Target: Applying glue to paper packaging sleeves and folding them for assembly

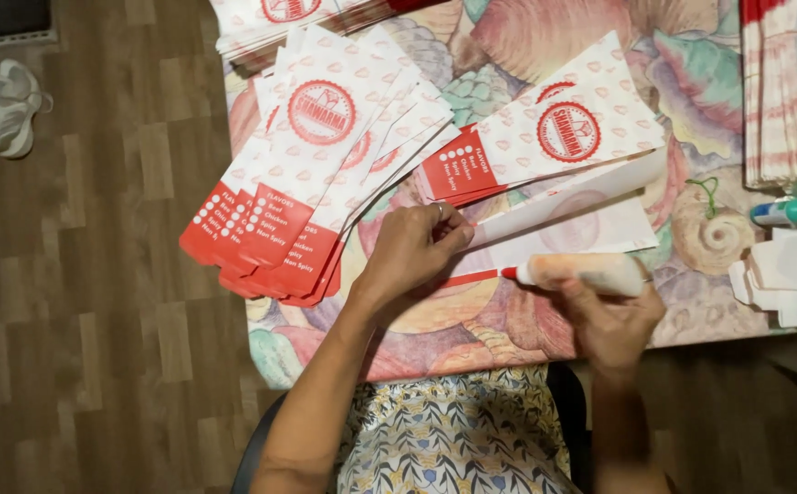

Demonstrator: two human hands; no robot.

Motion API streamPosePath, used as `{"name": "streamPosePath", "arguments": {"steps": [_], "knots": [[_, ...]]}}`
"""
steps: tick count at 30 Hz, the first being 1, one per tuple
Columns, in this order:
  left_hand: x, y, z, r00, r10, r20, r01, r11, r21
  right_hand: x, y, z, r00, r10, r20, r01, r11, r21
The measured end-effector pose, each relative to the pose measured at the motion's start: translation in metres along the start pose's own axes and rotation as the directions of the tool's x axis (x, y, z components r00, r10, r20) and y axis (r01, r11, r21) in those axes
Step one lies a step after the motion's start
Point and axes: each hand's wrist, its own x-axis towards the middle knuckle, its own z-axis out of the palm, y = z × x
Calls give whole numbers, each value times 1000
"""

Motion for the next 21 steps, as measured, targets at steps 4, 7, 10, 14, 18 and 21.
{"name": "streamPosePath", "arguments": {"steps": [4,7,10,14,18,21], "knots": [[2,1,0,999,-20,-25,20,1000,-10,-1,52,-18,993,-98,63,103,991,-84],[2,1,-1,999,-25,-38,25,1000,-16,-5,56,-3,989,-87,120,94,994,-53],[3,0,0,998,-28,-48,27,999,-20,-7,53,13,983,-81,166,84,996,-7],[2,-2,3,999,-11,-37,11,1000,-11,-9,48,23,985,19,171,-41,991,128],[-21,16,2,998,56,-18,-55,996,76,14,74,-23,985,138,-101,-91,923,374],[-31,10,20,951,300,-79,-283,944,172,42,43,-78,942,157,-297,-50,940,338]]}}
